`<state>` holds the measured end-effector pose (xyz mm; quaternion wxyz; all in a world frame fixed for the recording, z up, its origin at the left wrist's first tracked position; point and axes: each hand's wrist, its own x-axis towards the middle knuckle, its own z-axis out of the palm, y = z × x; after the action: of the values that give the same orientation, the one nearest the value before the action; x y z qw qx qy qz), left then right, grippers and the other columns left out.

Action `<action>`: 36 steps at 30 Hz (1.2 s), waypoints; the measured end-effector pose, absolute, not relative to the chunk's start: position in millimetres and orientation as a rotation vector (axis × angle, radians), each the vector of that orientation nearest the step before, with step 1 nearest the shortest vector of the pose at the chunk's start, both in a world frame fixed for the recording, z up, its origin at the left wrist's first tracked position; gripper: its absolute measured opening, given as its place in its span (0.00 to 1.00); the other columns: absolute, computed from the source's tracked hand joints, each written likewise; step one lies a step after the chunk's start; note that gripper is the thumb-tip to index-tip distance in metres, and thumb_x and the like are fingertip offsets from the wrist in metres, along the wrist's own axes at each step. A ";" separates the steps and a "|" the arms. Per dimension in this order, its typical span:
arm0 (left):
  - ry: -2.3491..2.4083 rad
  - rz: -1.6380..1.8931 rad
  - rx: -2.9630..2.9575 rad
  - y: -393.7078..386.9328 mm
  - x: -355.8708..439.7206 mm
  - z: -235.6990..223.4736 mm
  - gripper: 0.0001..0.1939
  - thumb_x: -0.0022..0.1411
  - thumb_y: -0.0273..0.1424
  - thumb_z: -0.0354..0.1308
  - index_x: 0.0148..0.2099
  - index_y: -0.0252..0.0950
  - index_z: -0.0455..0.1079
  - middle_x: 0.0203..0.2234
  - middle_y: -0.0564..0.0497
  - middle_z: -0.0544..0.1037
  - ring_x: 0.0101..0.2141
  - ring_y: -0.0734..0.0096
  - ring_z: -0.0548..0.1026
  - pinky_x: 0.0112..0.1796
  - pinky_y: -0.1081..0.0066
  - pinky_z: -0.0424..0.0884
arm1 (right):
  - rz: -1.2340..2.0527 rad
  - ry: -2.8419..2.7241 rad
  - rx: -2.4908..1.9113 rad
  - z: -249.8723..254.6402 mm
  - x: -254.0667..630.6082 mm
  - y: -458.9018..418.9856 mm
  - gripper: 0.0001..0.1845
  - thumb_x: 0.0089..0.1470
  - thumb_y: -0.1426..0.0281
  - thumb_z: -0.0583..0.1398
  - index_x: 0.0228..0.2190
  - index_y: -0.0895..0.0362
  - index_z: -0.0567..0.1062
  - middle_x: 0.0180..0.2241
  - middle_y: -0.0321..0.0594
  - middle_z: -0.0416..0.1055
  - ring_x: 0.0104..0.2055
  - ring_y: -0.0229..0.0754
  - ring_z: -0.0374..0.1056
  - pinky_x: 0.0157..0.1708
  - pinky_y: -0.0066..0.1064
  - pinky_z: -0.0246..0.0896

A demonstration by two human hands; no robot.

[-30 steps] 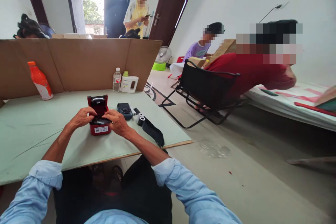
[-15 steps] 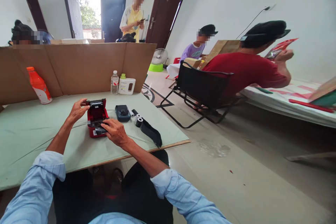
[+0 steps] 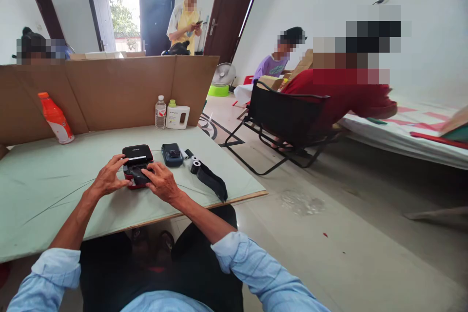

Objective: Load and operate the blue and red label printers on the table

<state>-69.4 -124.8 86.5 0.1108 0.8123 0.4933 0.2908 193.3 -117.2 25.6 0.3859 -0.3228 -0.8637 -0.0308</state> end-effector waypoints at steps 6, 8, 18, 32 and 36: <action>1.642 0.915 2.331 -133.4 -61.1 65.0 0.39 0.52 0.41 0.73 0.66 0.44 0.71 0.69 0.39 0.65 0.65 0.40 0.70 0.64 0.47 0.70 | 0.035 -2.173 -1.084 30.1 199.7 -104.4 0.51 0.52 0.57 0.75 0.69 0.59 0.63 0.69 0.63 0.59 0.68 0.65 0.61 0.62 0.56 0.65; 1.683 0.903 2.312 -134.3 -59.2 61.9 0.40 0.53 0.40 0.72 0.67 0.43 0.69 0.69 0.38 0.66 0.66 0.39 0.70 0.64 0.47 0.70 | 0.078 -2.232 -1.149 29.6 201.5 -100.5 0.49 0.53 0.59 0.75 0.69 0.58 0.64 0.68 0.64 0.61 0.67 0.65 0.63 0.60 0.55 0.66; 1.724 0.849 2.363 -132.0 -56.0 62.9 0.37 0.54 0.39 0.73 0.65 0.40 0.71 0.73 0.36 0.59 0.63 0.41 0.74 0.61 0.49 0.74 | 0.149 -2.222 -1.067 25.4 200.8 -91.2 0.42 0.53 0.65 0.75 0.65 0.55 0.68 0.66 0.57 0.65 0.66 0.59 0.66 0.62 0.51 0.67; 1.668 0.920 2.280 -132.4 -48.1 32.9 0.43 0.59 0.34 0.65 0.74 0.34 0.56 0.70 0.34 0.66 0.68 0.46 0.69 0.67 0.49 0.66 | 0.734 -1.990 -1.113 16.7 186.7 -108.2 0.38 0.56 0.68 0.69 0.65 0.53 0.65 0.57 0.46 0.76 0.56 0.54 0.73 0.56 0.44 0.67; 1.770 0.967 2.253 -141.0 -79.5 47.5 0.43 0.59 0.35 0.64 0.74 0.34 0.56 0.70 0.34 0.68 0.68 0.47 0.69 0.66 0.50 0.67 | 0.755 -2.042 -1.032 31.1 153.2 -101.8 0.38 0.57 0.67 0.69 0.65 0.52 0.64 0.57 0.47 0.75 0.57 0.53 0.72 0.56 0.42 0.66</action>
<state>-79.5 -141.0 47.5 0.0587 0.7437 0.5844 0.3193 153.2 -101.8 31.1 0.3580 -0.4000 -0.7914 0.2925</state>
